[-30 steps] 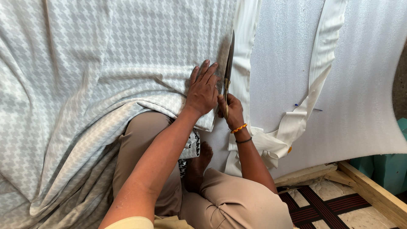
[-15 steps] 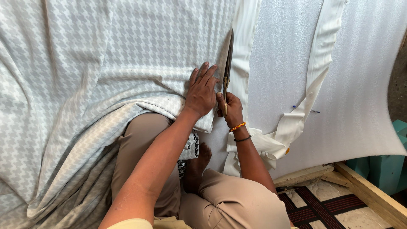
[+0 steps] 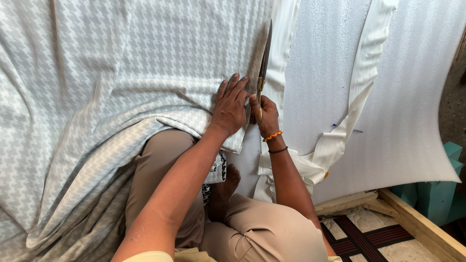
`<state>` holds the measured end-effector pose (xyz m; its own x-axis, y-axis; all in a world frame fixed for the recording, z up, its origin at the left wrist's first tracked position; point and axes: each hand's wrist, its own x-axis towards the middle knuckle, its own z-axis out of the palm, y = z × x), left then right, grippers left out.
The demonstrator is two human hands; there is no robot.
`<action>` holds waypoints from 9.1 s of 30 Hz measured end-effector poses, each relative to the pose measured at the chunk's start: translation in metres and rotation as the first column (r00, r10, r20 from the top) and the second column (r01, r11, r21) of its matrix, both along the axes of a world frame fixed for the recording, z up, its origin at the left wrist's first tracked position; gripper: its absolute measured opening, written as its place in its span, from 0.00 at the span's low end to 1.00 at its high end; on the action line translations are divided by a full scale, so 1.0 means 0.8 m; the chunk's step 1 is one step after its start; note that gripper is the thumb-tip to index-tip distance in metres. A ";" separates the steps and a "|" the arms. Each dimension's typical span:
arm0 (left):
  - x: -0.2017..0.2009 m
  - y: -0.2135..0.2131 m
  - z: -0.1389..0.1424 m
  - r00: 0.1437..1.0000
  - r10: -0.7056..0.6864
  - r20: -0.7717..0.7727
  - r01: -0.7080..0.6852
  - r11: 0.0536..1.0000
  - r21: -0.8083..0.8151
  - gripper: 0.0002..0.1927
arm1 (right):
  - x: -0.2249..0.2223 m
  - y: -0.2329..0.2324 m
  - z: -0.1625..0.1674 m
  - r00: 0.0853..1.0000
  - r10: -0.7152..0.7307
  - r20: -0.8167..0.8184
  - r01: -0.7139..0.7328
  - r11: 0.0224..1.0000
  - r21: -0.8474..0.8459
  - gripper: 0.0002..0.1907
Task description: The person sits on the floor and uses large shears to cut a long strip from a large piece of patterned fabric. They repeatedly adjust the fabric with one hand while cutting with the other, separating the strip from the main piece.
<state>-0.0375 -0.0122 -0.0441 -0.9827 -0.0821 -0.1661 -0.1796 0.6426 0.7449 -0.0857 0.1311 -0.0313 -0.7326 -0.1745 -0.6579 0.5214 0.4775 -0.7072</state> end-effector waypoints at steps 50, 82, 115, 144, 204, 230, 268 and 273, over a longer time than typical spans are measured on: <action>0.016 0.041 0.036 0.696 -0.488 0.526 0.688 0.663 -0.296 0.46 | -0.039 0.008 0.003 0.992 -0.031 0.124 0.049 0.989 -0.139 0.34; 0.004 0.038 0.035 0.557 -0.502 0.662 0.746 0.653 -0.131 0.63 | -0.085 -0.013 -0.004 0.997 0.009 0.077 -0.001 0.995 -0.096 0.35; 0.002 0.038 0.032 0.487 -0.530 0.694 0.794 0.600 -0.100 0.61 | -0.141 -0.031 -0.019 0.998 -0.001 0.068 0.011 0.990 -0.144 0.36; 0.000 0.039 0.027 0.446 -0.540 0.714 0.801 0.597 -0.049 0.60 | -0.202 -0.053 -0.027 1.000 -0.011 0.017 0.013 0.982 -0.186 0.38; 0.003 0.039 0.025 0.479 -0.541 0.691 0.764 0.644 -0.025 0.60 | -0.260 -0.080 -0.034 0.996 -0.058 -0.065 0.051 0.993 -0.106 0.36; -0.001 0.039 0.028 0.461 -0.538 0.706 0.766 0.643 -0.009 0.60 | -0.307 -0.099 -0.023 0.993 -0.053 -0.103 0.036 0.987 -0.157 0.35; 0.012 0.040 0.017 0.551 -0.523 0.650 0.719 0.693 -0.053 0.62 | -0.375 -0.128 -0.008 0.997 -0.078 -0.029 0.070 0.979 -0.192 0.21; 0.016 0.041 0.015 0.591 -0.512 0.623 0.709 0.699 -0.099 0.63 | -0.374 -0.135 -0.001 0.995 -0.098 -0.034 0.093 0.988 -0.120 0.23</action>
